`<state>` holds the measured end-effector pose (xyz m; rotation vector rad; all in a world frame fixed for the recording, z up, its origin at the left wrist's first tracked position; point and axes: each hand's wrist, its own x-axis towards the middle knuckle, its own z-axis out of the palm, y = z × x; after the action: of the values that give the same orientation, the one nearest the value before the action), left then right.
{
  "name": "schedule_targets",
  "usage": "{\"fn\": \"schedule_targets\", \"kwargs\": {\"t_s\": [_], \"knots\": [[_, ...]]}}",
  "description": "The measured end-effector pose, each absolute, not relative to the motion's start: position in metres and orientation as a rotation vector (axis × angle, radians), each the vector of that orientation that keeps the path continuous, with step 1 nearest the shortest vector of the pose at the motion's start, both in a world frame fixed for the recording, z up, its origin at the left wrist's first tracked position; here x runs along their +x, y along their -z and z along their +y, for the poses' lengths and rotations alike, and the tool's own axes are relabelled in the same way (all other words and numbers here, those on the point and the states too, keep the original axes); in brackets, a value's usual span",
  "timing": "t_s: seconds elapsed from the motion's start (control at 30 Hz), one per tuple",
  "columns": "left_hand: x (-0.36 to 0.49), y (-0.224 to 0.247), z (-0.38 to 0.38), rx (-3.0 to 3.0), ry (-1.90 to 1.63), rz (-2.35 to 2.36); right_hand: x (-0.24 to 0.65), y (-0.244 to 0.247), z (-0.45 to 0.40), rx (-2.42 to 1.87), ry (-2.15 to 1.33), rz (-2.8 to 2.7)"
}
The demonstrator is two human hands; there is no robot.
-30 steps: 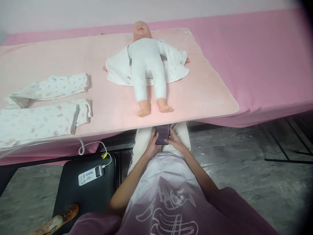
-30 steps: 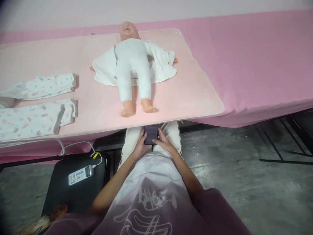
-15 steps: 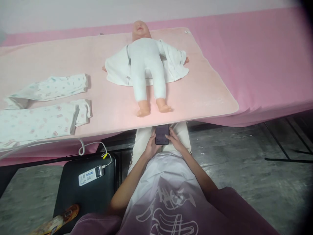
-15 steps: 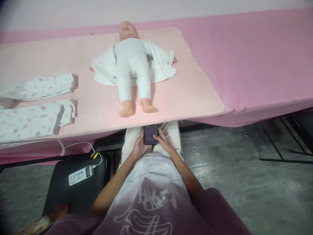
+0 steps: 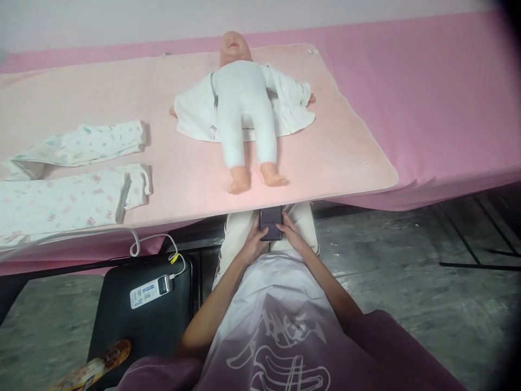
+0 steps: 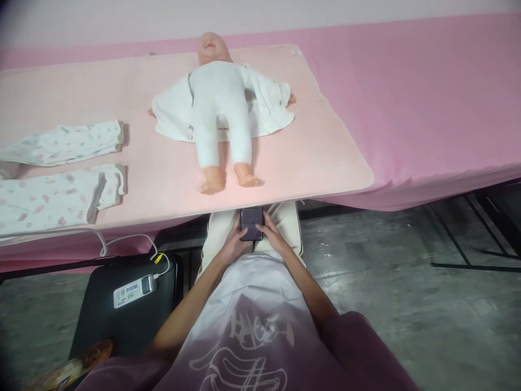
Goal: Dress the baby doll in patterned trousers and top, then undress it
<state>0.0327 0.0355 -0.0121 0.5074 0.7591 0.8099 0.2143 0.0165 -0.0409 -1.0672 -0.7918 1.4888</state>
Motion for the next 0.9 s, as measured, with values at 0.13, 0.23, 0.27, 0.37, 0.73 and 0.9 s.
{"fn": "schedule_targets", "kwargs": {"t_s": [0.13,0.23,0.27,0.37,0.73,0.9], "knots": [[0.032,0.013,0.033,0.521,-0.818,0.794,0.210,0.038,0.016,-1.110,-1.461,-0.813],[0.033,0.009,0.034,0.521,-0.823,0.751,0.204,0.035,0.018,-1.174,-1.416,-0.828],[0.033,0.007,0.034,0.526,-0.824,0.737,0.203,0.035,0.019,-1.188,-1.405,-0.835],[0.033,0.004,0.035,0.544,-0.825,0.729,0.202,0.035,0.020,-1.192,-1.397,-0.853],[0.034,0.010,0.035,0.496,-0.829,0.785,0.213,0.034,0.016,-1.119,-1.462,-0.855],[0.035,0.008,0.037,0.467,-0.849,0.713,0.210,0.039,0.014,-1.134,-1.485,-0.890]]}}
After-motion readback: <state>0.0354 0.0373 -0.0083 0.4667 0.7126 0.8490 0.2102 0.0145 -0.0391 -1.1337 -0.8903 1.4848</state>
